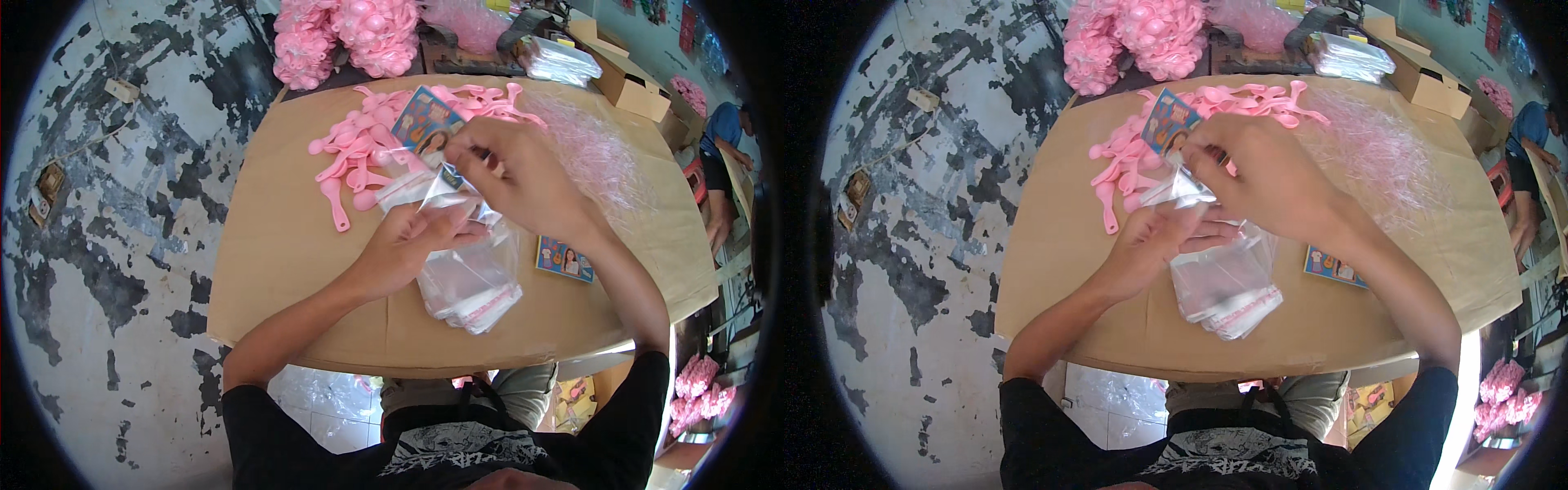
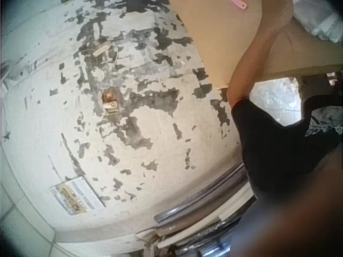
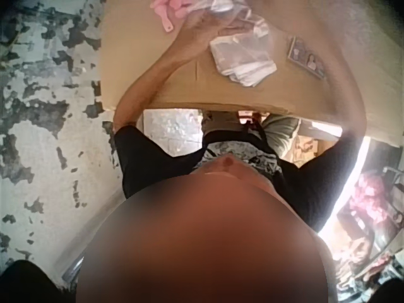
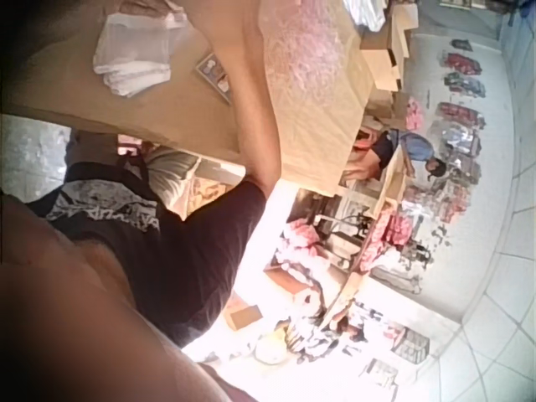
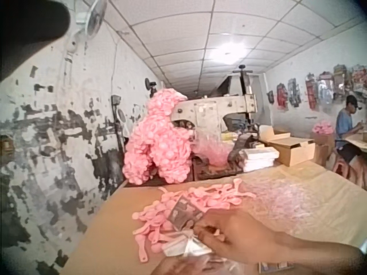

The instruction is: The person repeatedly picks up pink plastic spoons and small printed cards, places them into clear plastic bags, and seals each bag. The person works at a table with a large pile of spoons and stacks of bags and cards, handling items one at a time.

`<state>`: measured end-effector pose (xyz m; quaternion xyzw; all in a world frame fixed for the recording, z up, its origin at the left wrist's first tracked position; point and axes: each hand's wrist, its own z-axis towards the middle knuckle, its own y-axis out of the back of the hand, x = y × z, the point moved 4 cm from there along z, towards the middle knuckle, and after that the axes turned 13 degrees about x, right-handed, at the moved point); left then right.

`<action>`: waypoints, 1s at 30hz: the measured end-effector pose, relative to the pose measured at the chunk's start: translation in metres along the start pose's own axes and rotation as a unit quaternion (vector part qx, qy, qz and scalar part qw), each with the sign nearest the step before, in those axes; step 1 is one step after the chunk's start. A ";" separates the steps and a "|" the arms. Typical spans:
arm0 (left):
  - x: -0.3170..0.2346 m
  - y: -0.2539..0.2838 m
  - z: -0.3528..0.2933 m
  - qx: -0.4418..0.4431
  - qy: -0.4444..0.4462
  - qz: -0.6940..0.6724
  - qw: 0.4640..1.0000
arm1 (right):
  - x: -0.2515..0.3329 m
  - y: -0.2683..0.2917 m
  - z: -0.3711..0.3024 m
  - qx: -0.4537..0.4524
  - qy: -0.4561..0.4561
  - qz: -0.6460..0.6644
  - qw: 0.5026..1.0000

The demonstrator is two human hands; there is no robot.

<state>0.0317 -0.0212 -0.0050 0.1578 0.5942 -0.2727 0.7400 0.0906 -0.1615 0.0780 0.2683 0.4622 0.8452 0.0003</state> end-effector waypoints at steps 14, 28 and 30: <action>-0.010 0.038 0.001 -0.146 0.032 -0.004 0.989 | -0.055 -0.034 -0.038 0.044 -0.171 0.392 0.903; -0.026 0.058 -0.007 -0.271 -0.064 -0.002 0.960 | -0.051 -0.052 -0.057 0.057 -0.131 0.379 0.914; -0.024 0.056 -0.006 -0.266 -0.060 -0.022 0.962 | -0.050 -0.053 -0.057 0.050 -0.111 0.370 0.921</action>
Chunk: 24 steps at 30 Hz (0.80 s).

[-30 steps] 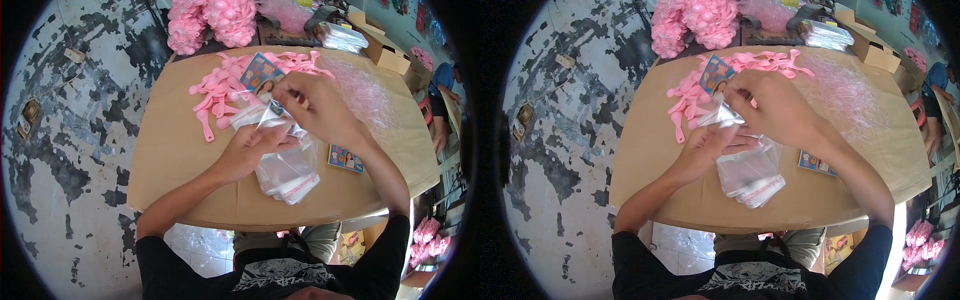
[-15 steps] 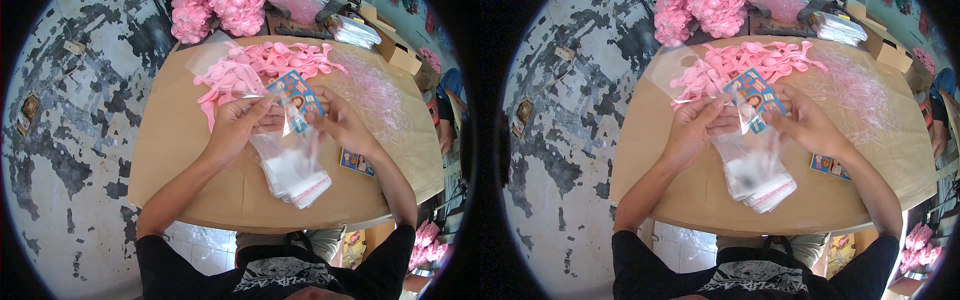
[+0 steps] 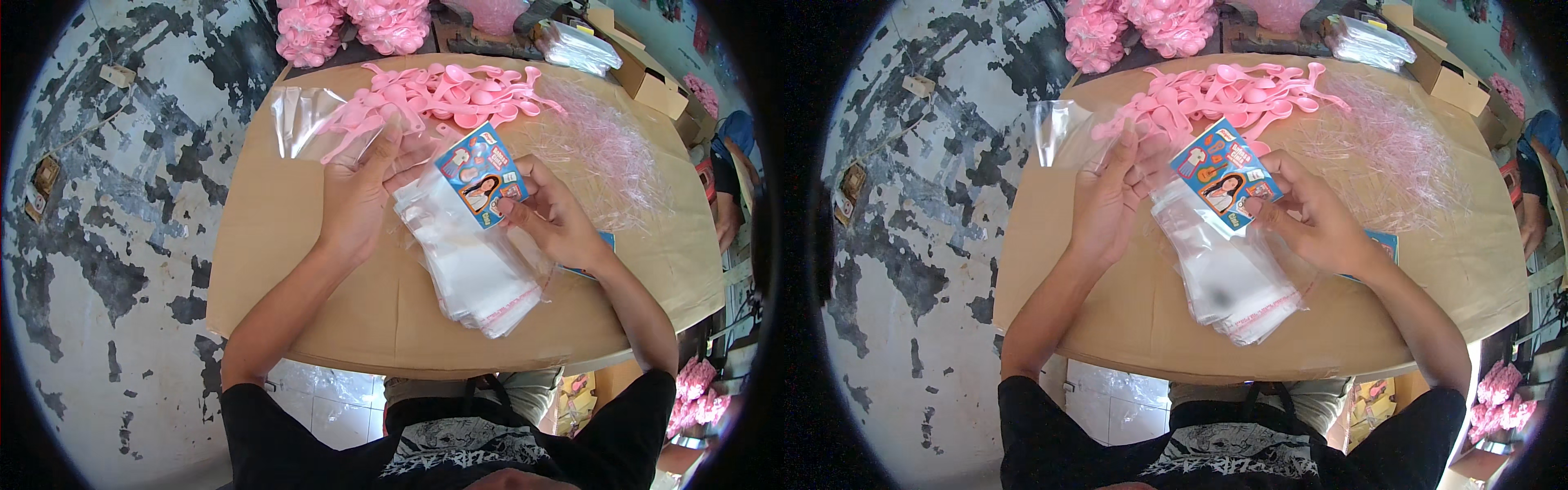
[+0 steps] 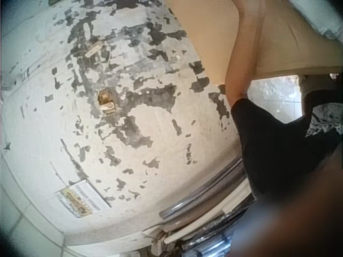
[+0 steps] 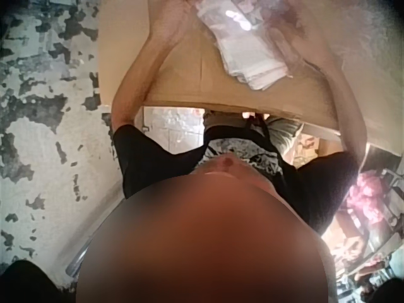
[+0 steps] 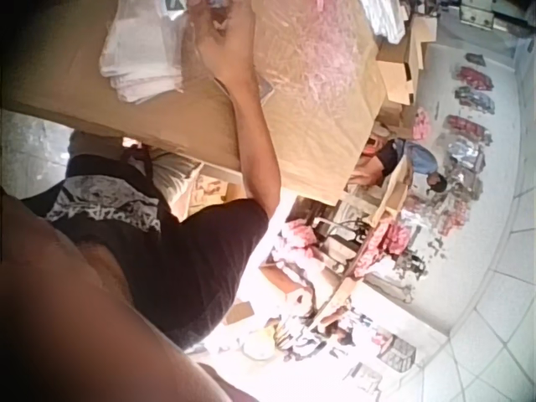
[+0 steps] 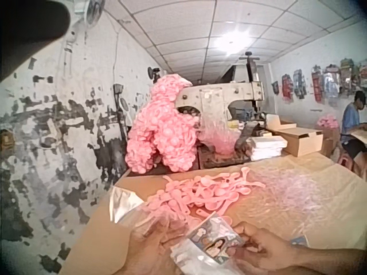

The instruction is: The person repeatedly picks up pink plastic spoons and small printed cards, places them into clear plastic bags, and seals each bag. The person works at a table with a large pile of spoons and stacks of bags and cards, handling items one at a time.

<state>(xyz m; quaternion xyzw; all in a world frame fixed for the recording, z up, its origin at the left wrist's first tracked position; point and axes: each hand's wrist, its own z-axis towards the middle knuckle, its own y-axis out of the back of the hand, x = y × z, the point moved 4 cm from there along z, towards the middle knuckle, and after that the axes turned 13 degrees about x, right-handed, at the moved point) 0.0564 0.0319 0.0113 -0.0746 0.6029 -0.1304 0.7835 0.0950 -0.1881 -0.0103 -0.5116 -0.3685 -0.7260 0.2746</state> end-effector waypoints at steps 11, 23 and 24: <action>0.012 -0.020 -0.011 0.057 0.032 -0.006 0.998 | 0.014 -0.011 0.000 -0.009 0.019 -0.188 0.982; 0.020 -0.043 -0.028 0.120 0.036 0.134 0.983 | 0.016 -0.024 0.000 -0.087 0.022 -0.022 0.996; 0.029 -0.045 -0.031 0.148 0.064 0.120 0.980 | 0.016 -0.026 -0.001 -0.099 0.040 0.002 0.994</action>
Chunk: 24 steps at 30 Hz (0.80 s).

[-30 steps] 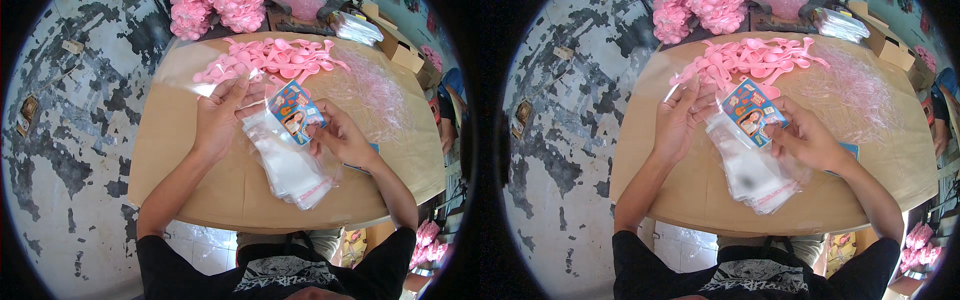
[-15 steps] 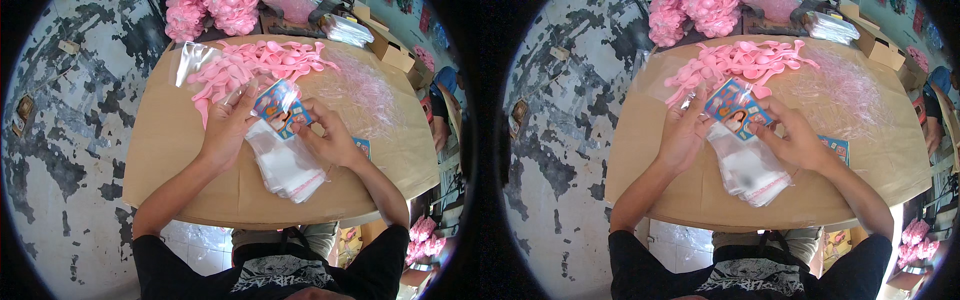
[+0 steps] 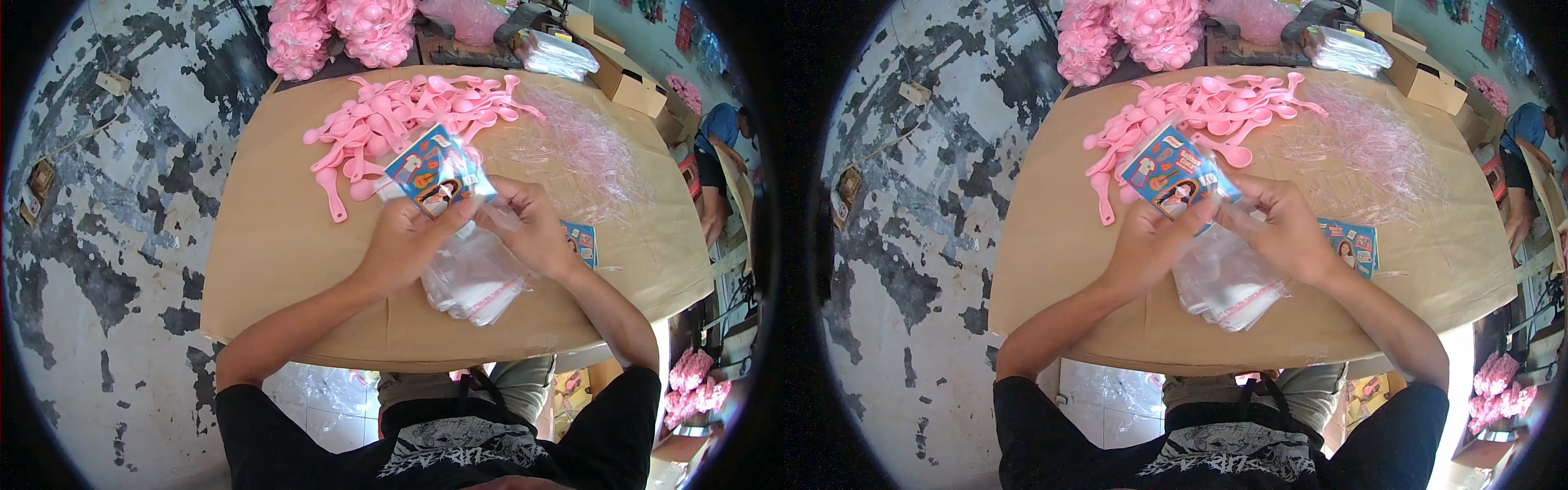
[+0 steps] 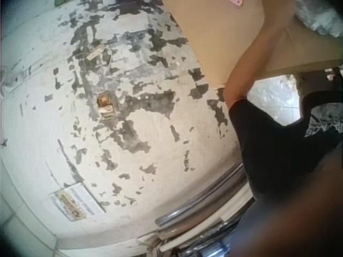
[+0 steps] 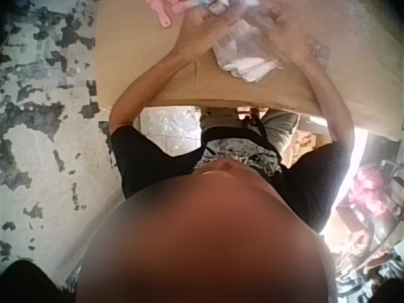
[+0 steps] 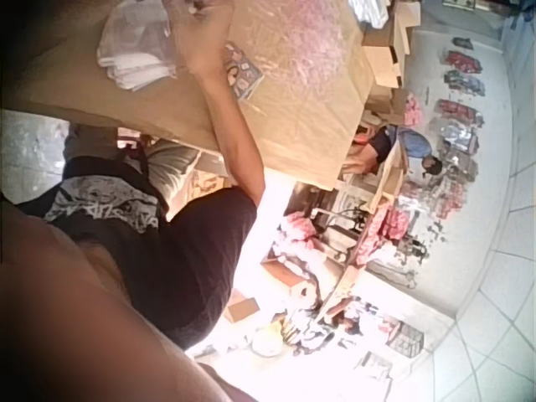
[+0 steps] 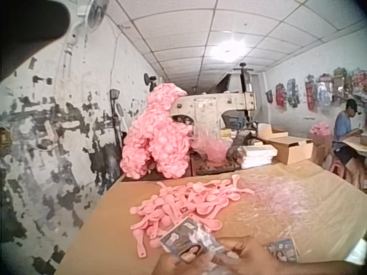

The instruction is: The person repeatedly picks up pink plastic spoons and small printed cards, places them into clear plastic bags, and seals each bag. The person works at a table with a large pile of spoons and stacks of bags and cards, handling items one at a time.

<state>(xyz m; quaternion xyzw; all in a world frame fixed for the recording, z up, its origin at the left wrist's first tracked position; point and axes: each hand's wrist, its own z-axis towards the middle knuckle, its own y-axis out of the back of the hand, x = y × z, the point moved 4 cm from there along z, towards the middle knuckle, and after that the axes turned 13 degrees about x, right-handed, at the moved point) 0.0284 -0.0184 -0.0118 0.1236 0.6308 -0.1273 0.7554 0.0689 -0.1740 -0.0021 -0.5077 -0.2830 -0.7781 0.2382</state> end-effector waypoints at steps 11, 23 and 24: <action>-0.018 0.008 -0.004 0.013 -0.106 -0.024 0.994 | 0.011 0.004 0.007 0.096 -0.065 0.027 0.993; -0.004 0.101 0.018 -0.154 -0.071 -0.092 0.981 | -0.082 0.075 0.171 0.110 0.024 -0.613 0.782; -0.014 0.095 0.022 -0.133 -0.131 -0.104 0.977 | -0.092 0.075 0.169 0.053 0.074 -0.639 0.764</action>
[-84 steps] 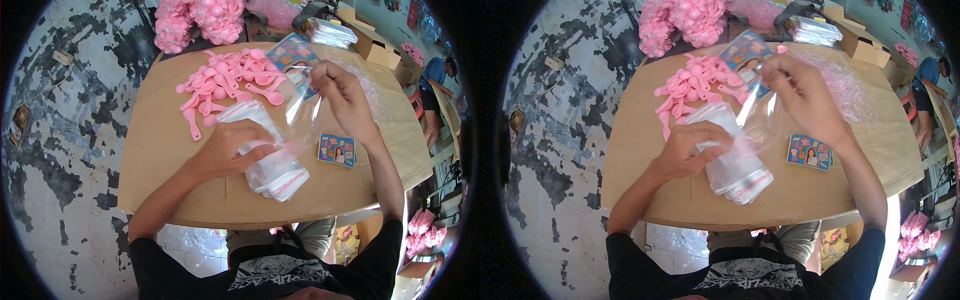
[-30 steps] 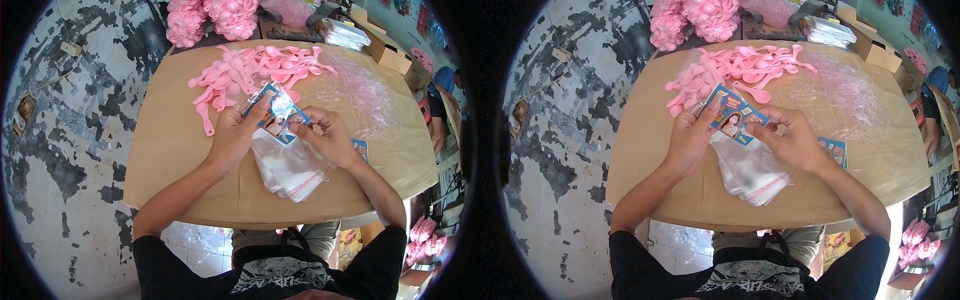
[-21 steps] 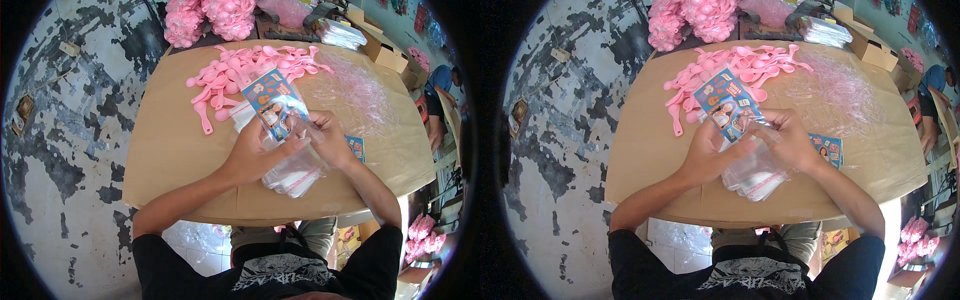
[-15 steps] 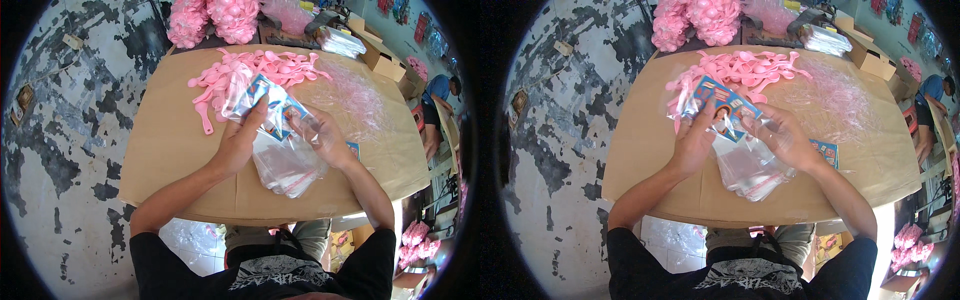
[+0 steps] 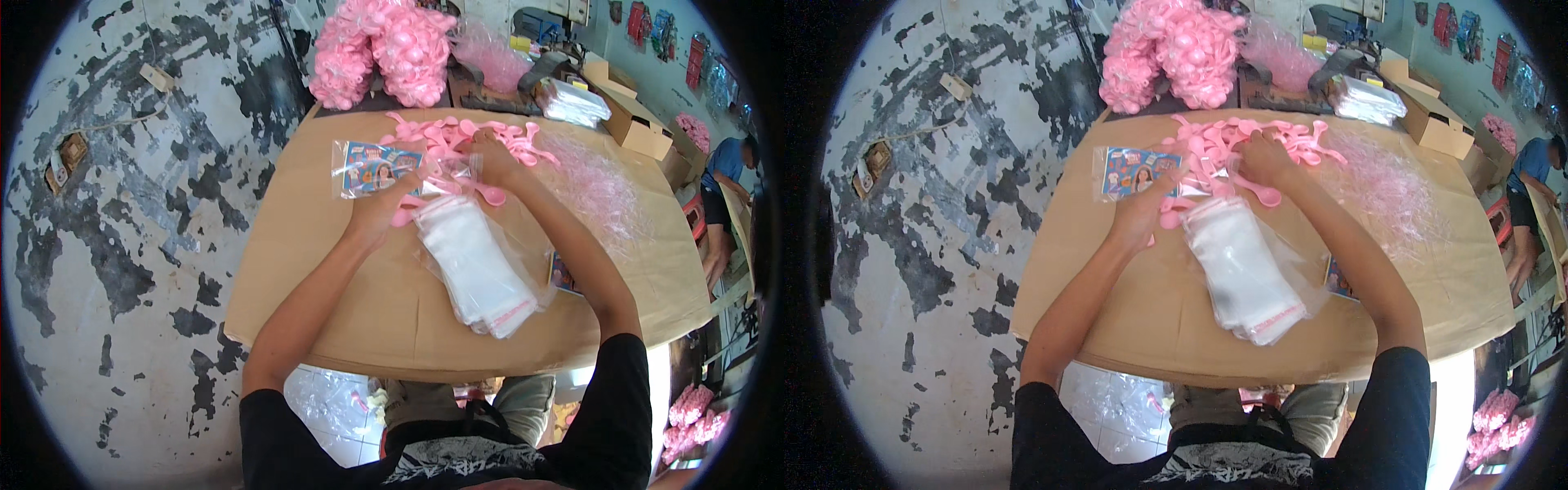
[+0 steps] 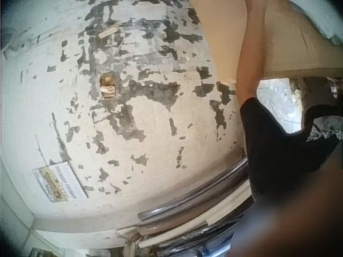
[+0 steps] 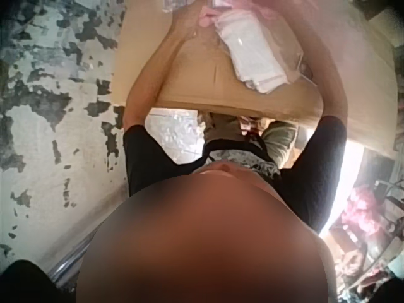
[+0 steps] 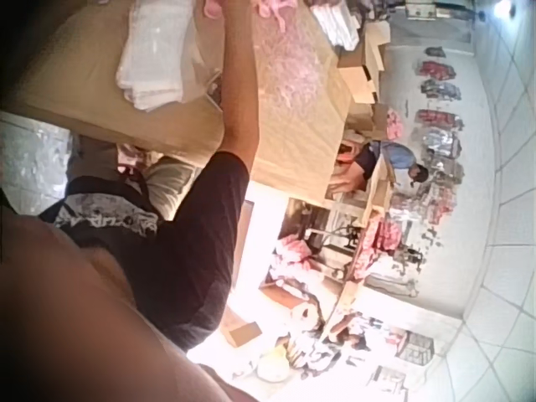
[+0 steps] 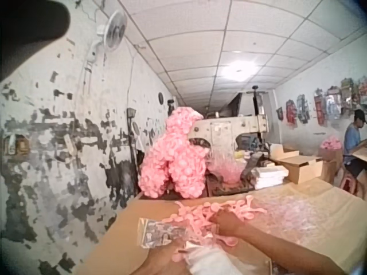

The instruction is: The person repeatedly picks up pink plastic spoons and small printed cards, places them into clear plastic bags, and seals each bag. The person works at a table with a large pile of spoons and stacks of bags and cards, handling items one at a time.

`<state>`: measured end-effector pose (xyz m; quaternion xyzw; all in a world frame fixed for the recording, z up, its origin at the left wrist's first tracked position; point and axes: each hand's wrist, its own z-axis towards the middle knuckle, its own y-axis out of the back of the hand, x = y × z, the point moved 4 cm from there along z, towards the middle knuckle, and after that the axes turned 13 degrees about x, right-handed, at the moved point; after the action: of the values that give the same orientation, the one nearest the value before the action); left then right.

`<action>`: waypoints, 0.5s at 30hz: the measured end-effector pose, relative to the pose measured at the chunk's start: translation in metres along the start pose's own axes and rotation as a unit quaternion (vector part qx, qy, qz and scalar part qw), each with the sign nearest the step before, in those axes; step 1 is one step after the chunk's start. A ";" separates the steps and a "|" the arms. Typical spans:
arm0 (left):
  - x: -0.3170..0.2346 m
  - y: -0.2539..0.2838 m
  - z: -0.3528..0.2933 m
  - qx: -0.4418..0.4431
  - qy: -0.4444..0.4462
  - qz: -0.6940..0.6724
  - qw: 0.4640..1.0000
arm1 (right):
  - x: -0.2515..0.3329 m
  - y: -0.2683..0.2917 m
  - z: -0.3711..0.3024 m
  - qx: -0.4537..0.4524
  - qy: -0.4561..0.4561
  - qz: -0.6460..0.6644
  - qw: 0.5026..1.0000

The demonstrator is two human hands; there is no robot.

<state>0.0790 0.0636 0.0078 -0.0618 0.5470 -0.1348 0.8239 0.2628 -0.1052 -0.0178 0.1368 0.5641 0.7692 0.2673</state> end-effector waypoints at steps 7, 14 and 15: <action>0.005 0.022 0.003 0.013 -0.011 0.008 1.000 | 0.025 0.047 -0.035 0.049 -0.038 0.231 0.971; -0.004 -0.003 0.001 0.025 -0.025 -0.091 0.995 | 0.046 0.109 -0.098 0.029 -0.029 0.423 0.905; -0.003 -0.008 -0.002 0.026 -0.011 -0.095 0.995 | 0.053 0.113 -0.098 0.039 -0.022 0.409 0.911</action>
<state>0.0753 0.0567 0.0115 -0.0930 0.5262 -0.2258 0.8146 0.1403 -0.1779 0.0513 0.3828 0.4824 0.7853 -0.0643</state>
